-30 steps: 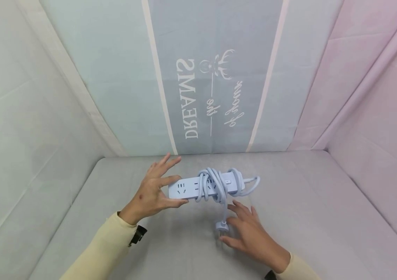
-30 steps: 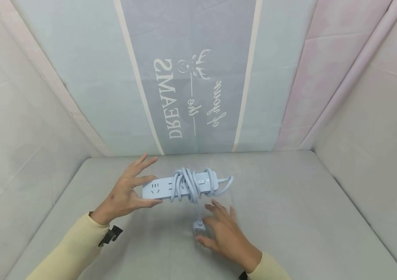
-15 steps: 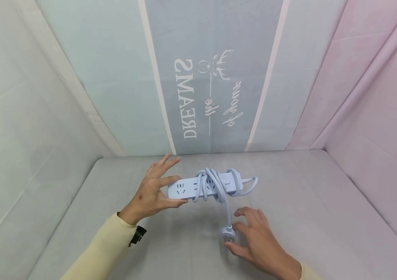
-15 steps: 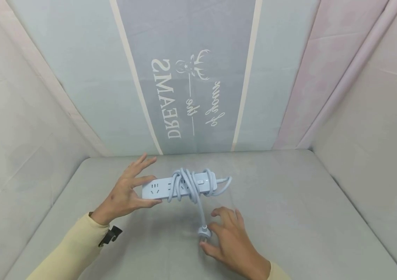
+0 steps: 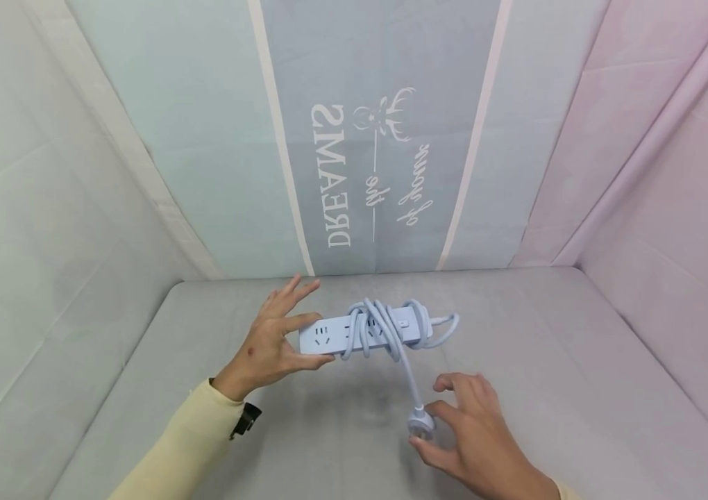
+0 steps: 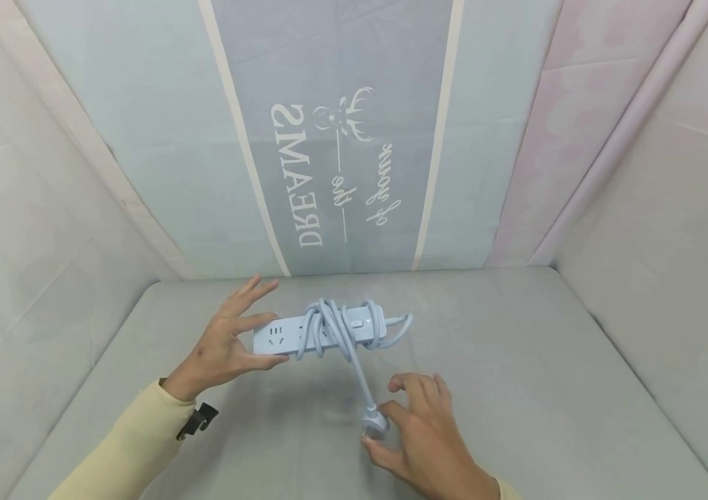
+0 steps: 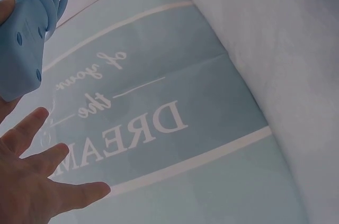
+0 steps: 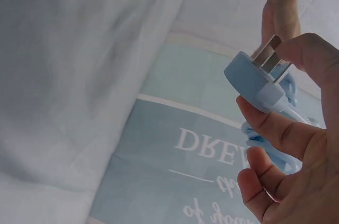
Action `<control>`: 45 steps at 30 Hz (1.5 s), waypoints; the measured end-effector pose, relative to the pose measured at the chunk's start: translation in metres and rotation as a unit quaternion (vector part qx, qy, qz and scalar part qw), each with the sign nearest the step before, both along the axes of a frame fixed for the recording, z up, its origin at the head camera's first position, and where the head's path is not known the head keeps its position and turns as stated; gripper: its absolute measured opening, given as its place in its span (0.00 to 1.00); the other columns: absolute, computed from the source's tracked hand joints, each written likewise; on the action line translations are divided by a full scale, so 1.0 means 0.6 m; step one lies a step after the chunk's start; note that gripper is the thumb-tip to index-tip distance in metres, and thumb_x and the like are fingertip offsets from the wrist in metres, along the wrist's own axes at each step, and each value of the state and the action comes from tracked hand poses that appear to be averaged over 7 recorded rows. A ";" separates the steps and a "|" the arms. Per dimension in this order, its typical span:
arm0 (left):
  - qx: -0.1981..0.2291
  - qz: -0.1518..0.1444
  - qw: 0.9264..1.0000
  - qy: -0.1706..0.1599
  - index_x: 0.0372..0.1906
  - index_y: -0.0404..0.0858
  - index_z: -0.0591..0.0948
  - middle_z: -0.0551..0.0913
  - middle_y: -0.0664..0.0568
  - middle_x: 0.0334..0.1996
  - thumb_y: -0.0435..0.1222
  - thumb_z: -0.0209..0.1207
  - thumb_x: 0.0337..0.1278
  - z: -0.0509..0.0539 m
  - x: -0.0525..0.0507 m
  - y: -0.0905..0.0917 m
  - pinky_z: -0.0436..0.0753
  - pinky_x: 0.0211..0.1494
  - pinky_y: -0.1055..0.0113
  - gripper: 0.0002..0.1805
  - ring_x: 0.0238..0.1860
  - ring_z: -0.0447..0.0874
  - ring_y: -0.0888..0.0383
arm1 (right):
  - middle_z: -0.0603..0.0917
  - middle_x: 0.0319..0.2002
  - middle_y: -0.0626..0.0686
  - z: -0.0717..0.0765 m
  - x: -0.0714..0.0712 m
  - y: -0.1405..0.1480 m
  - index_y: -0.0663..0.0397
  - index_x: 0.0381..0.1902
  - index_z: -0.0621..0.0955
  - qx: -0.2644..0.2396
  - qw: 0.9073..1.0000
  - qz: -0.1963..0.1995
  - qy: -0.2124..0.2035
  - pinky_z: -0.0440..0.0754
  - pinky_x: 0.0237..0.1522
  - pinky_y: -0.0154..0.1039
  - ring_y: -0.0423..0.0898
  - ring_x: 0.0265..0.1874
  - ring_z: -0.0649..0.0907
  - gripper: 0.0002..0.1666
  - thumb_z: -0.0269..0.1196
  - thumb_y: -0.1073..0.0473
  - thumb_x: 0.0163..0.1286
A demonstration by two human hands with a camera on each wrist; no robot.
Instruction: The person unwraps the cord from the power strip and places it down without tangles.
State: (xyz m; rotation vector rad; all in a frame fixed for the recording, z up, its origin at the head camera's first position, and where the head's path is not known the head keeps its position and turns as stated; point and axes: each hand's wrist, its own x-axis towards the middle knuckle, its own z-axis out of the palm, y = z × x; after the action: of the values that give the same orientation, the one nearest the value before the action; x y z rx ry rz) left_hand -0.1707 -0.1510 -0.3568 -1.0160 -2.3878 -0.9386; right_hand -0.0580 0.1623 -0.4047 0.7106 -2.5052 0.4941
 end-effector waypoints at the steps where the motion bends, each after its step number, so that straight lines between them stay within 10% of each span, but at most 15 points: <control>1: 0.000 0.001 1.000 0.001 0.40 0.38 0.89 0.70 0.44 0.70 0.40 0.83 0.28 0.000 0.001 0.000 0.53 0.67 0.27 0.25 0.76 0.54 0.39 | 0.74 0.44 0.47 0.004 0.001 0.001 0.43 0.26 0.85 0.001 1.000 -0.003 -0.003 0.64 0.52 0.55 0.49 0.44 0.72 0.20 0.79 0.40 0.43; 12: 0.005 0.006 1.000 0.012 0.40 0.38 0.89 0.70 0.44 0.70 0.38 0.83 0.28 -0.001 0.003 0.000 0.55 0.65 0.26 0.25 0.75 0.56 0.38 | 0.75 0.56 0.55 0.023 0.013 0.016 0.43 0.29 0.86 -0.039 0.999 -0.009 -0.004 0.54 0.57 0.80 0.60 0.60 0.70 0.22 0.70 0.32 0.56; 20: 0.005 0.003 1.000 0.011 0.40 0.38 0.89 0.69 0.45 0.71 0.37 0.84 0.27 -0.003 0.002 -0.002 0.55 0.65 0.26 0.25 0.75 0.56 0.38 | 0.71 0.67 0.60 0.020 0.013 0.019 0.39 0.29 0.83 -0.065 0.997 0.002 0.030 0.47 0.58 0.83 0.64 0.71 0.62 0.31 0.50 0.24 0.67; 29: 0.007 0.003 1.000 0.007 0.40 0.37 0.89 0.70 0.44 0.70 0.37 0.84 0.27 -0.008 0.002 -0.004 0.55 0.66 0.26 0.25 0.74 0.56 0.36 | 0.72 0.66 0.64 0.030 0.012 0.024 0.41 0.28 0.82 -0.098 0.991 0.020 0.086 0.49 0.55 0.84 0.62 0.73 0.61 0.29 0.53 0.27 0.69; 45: 0.008 0.005 1.000 0.002 0.40 0.38 0.89 0.69 0.46 0.71 0.38 0.84 0.26 -0.012 0.006 -0.009 0.54 0.67 0.27 0.26 0.75 0.55 0.38 | 0.70 0.68 0.63 0.076 0.017 0.041 0.49 0.31 0.84 -0.122 0.990 -0.005 0.064 0.42 0.60 0.82 0.63 0.74 0.58 0.32 0.53 0.28 0.70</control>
State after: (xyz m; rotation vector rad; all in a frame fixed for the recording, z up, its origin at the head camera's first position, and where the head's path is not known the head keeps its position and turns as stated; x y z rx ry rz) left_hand -0.1674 -0.1566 -0.3643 -0.9993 -2.3762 -0.9508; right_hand -0.0478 0.1868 -0.3592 0.6125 -2.2773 0.7133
